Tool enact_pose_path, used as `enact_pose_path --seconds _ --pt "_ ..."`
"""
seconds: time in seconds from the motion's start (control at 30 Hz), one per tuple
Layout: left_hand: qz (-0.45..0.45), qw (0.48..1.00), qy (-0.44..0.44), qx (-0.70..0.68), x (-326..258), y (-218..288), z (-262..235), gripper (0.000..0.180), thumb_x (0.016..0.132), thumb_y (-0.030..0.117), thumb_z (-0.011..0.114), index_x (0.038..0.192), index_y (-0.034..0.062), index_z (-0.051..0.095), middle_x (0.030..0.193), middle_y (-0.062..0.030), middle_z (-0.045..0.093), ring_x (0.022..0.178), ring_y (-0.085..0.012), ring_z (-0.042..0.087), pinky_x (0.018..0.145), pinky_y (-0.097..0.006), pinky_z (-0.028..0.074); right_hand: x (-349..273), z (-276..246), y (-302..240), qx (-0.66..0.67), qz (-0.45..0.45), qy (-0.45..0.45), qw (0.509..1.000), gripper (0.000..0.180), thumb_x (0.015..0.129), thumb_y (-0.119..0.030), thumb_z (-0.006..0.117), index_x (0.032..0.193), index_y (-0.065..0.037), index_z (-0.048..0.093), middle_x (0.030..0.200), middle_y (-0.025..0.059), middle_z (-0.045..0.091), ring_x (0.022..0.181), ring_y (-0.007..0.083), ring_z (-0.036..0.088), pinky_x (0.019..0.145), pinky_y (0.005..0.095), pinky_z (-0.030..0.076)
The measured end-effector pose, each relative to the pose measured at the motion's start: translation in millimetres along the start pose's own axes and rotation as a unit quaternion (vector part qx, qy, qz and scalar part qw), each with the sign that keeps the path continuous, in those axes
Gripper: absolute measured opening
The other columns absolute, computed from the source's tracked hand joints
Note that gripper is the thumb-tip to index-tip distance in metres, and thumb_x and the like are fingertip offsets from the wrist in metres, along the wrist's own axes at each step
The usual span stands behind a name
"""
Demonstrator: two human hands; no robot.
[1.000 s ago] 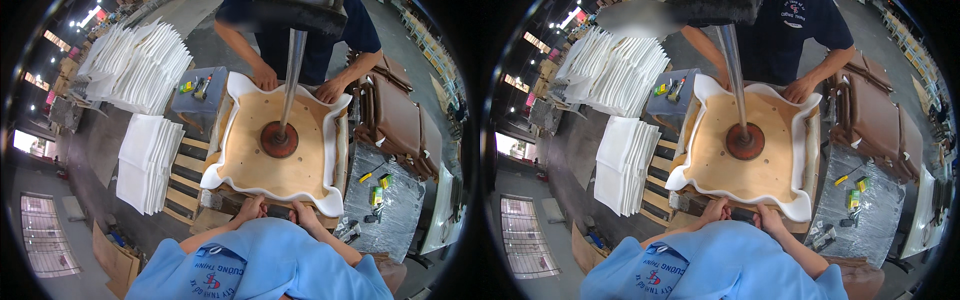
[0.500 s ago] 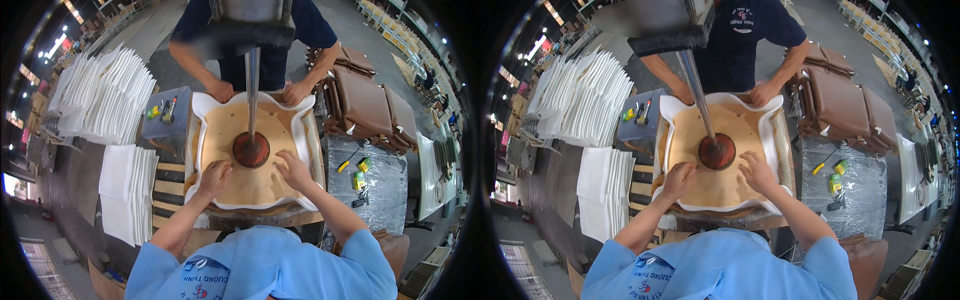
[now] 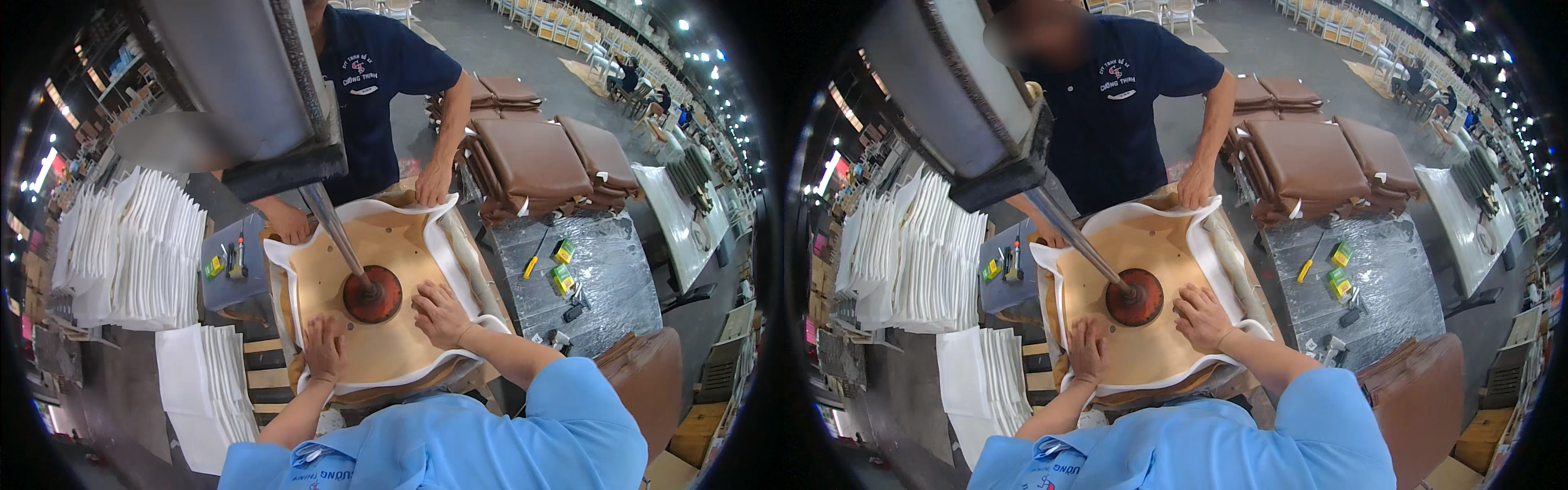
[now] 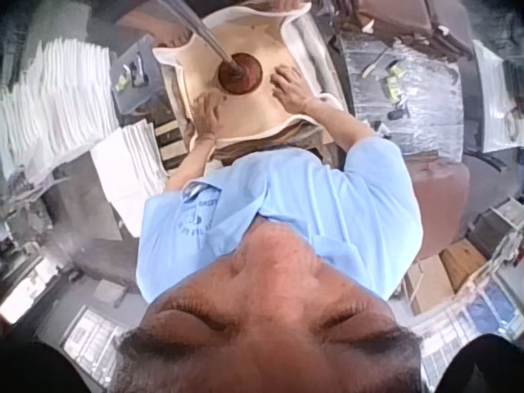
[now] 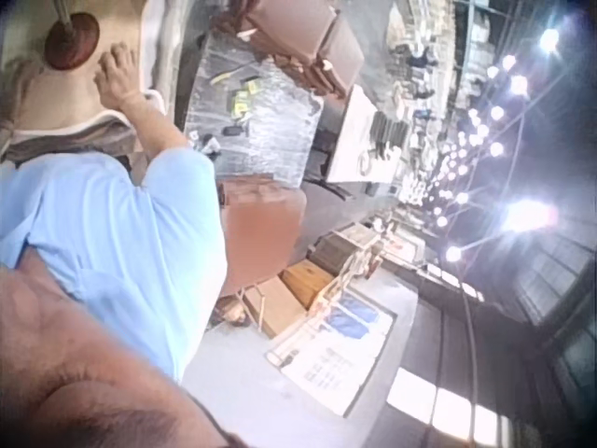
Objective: The person covers a chair seat base with a white fabric layer, aligns it over a central spindle, and uses a pneumatic staple gun to secure the fabric to the underside. A coworker assists by holding the seat and applying staples at other edges. The process is repeated for a second seat.
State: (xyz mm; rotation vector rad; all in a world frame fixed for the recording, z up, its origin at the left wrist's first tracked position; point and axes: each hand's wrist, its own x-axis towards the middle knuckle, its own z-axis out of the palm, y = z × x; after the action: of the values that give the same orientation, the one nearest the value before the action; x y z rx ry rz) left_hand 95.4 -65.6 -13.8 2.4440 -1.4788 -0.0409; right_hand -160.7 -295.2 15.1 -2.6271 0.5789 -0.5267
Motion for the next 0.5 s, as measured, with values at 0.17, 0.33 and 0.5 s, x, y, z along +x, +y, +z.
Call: enact_pose_path --seconds 0.17,0.33,0.5 --pt "-0.010 0.998 0.034 -0.042 -8.4 -31.0 -18.3 0.046 0.105 0.016 0.060 0.148 -0.0011 0.057 0.162 -0.0274 0.049 0.148 -0.0506 0.048 0.122 -0.056 0.042 1.7 -39.8 23.3 0.018 0.261 0.007 0.965 0.033 0.099 -0.031 0.076 0.118 -0.006 0.069 0.118 0.0196 0.071 0.106 0.0412 0.070 0.093 0.0498 0.057" --pt "0.038 0.994 -0.024 -0.102 0.0 -59.2 -40.6 0.029 0.110 0.010 0.058 0.134 -0.0045 0.066 0.138 -0.0284 0.068 0.128 -0.0377 0.070 0.110 -0.046 0.055 -24.1 -101.2 28.5 -0.012 0.289 -0.031 0.957 0.033 0.101 -0.031 0.075 0.087 -0.002 0.071 0.082 0.0177 0.071 0.073 0.0373 0.068 0.072 0.0493 0.056" --pt "-0.246 0.871 -0.136 -0.403 -66.6 -33.4 -124.0 0.027 0.112 0.022 0.066 0.108 -0.0026 0.077 0.087 -0.0077 0.077 0.077 -0.0141 0.074 0.066 -0.029 0.055 -97.9 -112.5 -44.6 0.364 0.399 -0.289 0.790 0.040 0.110 -0.040 0.069 0.096 -0.004 0.079 0.076 0.0010 0.069 0.068 0.0123 0.064 0.064 0.0310 0.052"
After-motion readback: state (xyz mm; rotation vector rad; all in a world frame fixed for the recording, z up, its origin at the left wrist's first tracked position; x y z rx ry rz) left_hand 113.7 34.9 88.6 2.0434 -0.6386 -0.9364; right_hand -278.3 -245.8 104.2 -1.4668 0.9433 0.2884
